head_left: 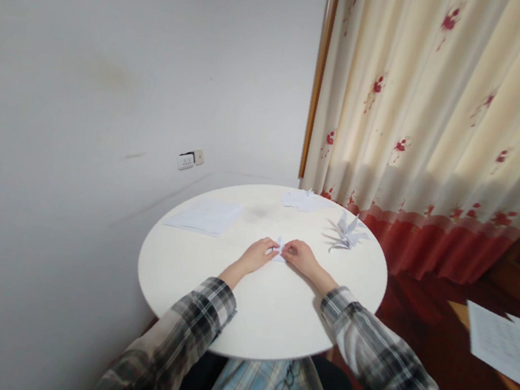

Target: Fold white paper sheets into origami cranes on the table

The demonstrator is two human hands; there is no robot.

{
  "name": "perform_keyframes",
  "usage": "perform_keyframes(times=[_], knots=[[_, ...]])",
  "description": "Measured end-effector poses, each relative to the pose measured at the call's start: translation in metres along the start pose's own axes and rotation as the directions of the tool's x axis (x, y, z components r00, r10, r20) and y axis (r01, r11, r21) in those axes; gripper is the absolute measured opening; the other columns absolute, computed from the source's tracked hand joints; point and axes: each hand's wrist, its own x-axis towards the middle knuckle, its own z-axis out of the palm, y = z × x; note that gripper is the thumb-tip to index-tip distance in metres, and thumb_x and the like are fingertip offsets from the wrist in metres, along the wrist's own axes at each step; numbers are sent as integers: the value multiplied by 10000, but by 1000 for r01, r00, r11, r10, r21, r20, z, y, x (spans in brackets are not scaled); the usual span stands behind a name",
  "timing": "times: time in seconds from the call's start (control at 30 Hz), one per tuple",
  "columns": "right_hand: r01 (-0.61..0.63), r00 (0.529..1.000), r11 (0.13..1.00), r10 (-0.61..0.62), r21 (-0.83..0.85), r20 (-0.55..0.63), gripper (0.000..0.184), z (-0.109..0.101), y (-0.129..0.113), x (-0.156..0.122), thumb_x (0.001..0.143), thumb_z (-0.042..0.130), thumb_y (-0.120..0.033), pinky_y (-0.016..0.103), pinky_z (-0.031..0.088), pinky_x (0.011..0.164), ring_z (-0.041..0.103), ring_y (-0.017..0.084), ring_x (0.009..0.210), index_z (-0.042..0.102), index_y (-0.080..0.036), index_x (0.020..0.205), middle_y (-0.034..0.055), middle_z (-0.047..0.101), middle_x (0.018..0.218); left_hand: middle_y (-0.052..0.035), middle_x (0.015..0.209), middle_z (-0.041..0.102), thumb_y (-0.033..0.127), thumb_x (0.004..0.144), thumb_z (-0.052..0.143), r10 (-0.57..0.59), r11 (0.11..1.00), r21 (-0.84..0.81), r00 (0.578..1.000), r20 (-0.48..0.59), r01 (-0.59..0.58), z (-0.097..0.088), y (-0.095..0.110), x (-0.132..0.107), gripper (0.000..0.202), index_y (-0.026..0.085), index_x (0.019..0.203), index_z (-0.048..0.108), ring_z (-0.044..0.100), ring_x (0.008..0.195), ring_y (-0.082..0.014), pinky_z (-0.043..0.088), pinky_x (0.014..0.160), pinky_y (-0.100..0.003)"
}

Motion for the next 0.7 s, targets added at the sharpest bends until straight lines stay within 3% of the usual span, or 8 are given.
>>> perform_keyframes(times=[0.17,0.3,0.7], knots=[[54,998,990,-51,134,-25,76,-1,-5,-2,685,647,-206,292,374,886,546,170,996,610,-164,633,81,618,1050,-43,942,619,281,788,536,50,997,-51,999,9,-49,1,-4,1,204,189,949,623,545,916,-163,397,869,-305],[41,999,983,-45,179,21,139,-2,-8,-4,723,616,-267,261,408,804,577,149,901,586,-169,629,51,655,916,-52,980,593,293,766,574,51,997,-48,998,-32,-52,2,-7,1,211,189,946,609,524,955,-174,388,879,-325],[52,999,995,-51,-89,18,203,-1,-4,-1,768,583,-332,278,380,801,562,168,868,643,-169,872,62,656,867,-32,840,582,301,719,623,-75,994,65,988,-133,84,-3,-4,0,140,176,781,617,515,845,-171,395,792,-307]])
